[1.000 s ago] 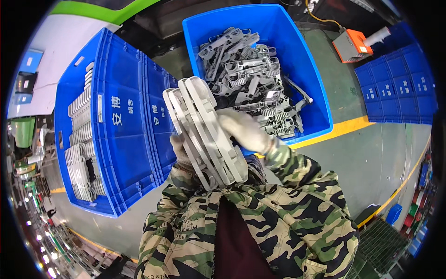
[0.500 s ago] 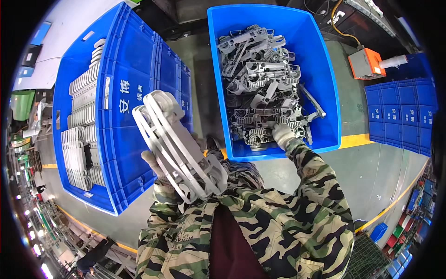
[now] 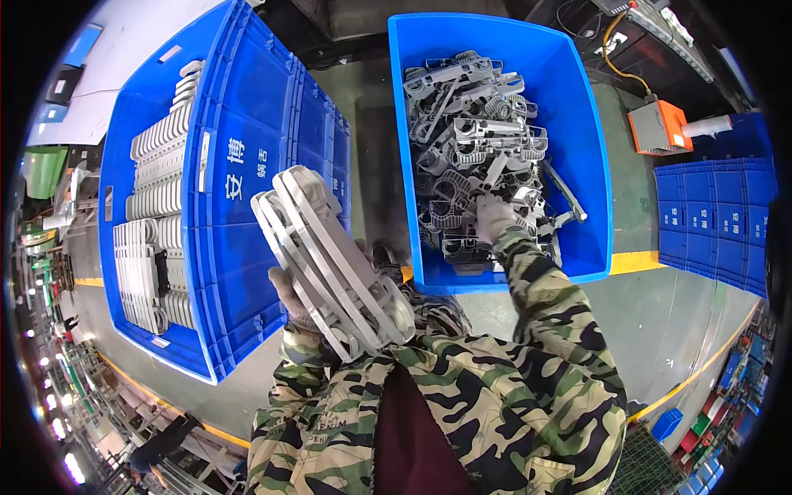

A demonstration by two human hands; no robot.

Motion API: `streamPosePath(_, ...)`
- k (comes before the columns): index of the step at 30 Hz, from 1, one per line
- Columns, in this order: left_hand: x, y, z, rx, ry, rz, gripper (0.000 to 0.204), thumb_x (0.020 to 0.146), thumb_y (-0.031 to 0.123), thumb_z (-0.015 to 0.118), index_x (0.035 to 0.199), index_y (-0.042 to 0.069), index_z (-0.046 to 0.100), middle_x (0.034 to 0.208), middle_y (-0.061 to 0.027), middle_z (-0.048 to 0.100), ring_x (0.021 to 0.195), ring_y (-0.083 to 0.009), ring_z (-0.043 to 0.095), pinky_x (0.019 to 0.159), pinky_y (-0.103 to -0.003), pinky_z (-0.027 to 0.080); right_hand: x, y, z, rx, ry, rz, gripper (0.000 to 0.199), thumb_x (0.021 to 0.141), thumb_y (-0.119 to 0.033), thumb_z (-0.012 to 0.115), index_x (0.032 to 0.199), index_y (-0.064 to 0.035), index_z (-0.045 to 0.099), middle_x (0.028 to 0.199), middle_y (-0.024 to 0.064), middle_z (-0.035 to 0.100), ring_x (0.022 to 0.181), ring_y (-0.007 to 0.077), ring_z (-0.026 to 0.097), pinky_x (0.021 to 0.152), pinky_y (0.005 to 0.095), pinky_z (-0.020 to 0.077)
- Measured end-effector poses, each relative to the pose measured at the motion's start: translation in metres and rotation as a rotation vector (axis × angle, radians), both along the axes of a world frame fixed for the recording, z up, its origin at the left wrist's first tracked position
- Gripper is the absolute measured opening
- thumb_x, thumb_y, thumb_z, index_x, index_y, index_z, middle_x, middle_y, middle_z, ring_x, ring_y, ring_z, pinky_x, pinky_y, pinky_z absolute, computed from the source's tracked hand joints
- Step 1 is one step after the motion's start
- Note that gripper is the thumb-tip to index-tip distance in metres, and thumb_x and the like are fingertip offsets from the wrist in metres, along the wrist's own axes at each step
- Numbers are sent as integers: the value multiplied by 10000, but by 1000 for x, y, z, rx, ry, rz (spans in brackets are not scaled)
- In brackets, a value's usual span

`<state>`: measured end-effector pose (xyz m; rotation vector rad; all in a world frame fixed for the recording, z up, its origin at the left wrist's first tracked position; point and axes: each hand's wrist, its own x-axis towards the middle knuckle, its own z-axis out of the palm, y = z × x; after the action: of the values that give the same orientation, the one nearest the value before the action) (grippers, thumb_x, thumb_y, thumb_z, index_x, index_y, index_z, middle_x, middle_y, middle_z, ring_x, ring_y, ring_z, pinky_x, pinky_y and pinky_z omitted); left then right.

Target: Manually organizing and packing plastic molded components from a bulk bin into a storage container.

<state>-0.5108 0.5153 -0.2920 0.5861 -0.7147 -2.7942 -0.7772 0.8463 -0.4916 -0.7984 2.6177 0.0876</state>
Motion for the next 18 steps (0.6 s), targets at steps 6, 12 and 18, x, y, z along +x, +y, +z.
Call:
streamPosePath(6,-9,14,2,50,-28,-42,1244,881,957,574,1707,54,354,1554,-367,542,1336,-521,649,1036,-653,631,-21,3,-16,38,-69,-93,308,985,-188,685,1255,-41,672,1248,215,739,1113,373,755,942,494,633)
streamPosePath(12,-1,5,2,34,41,-107,1210,880,921,624,1695,56,392,1582,-303,556,1377,-472,623,1134,-621,549,-27,44,44,-181,52,528,300,957,-104,652,1249,-88,718,1169,129,725,1007,338,759,855,443,650)
streamPosePath(18,-1,-2,-18,-44,-11,-105,1189,914,950,530,1716,92,345,1565,-319,547,1345,-496,639,1030,-645,633,1,73,24,-174,-53,430,304,991,-92,572,1268,-65,692,1280,145,698,1058,375,736,899,467,630)
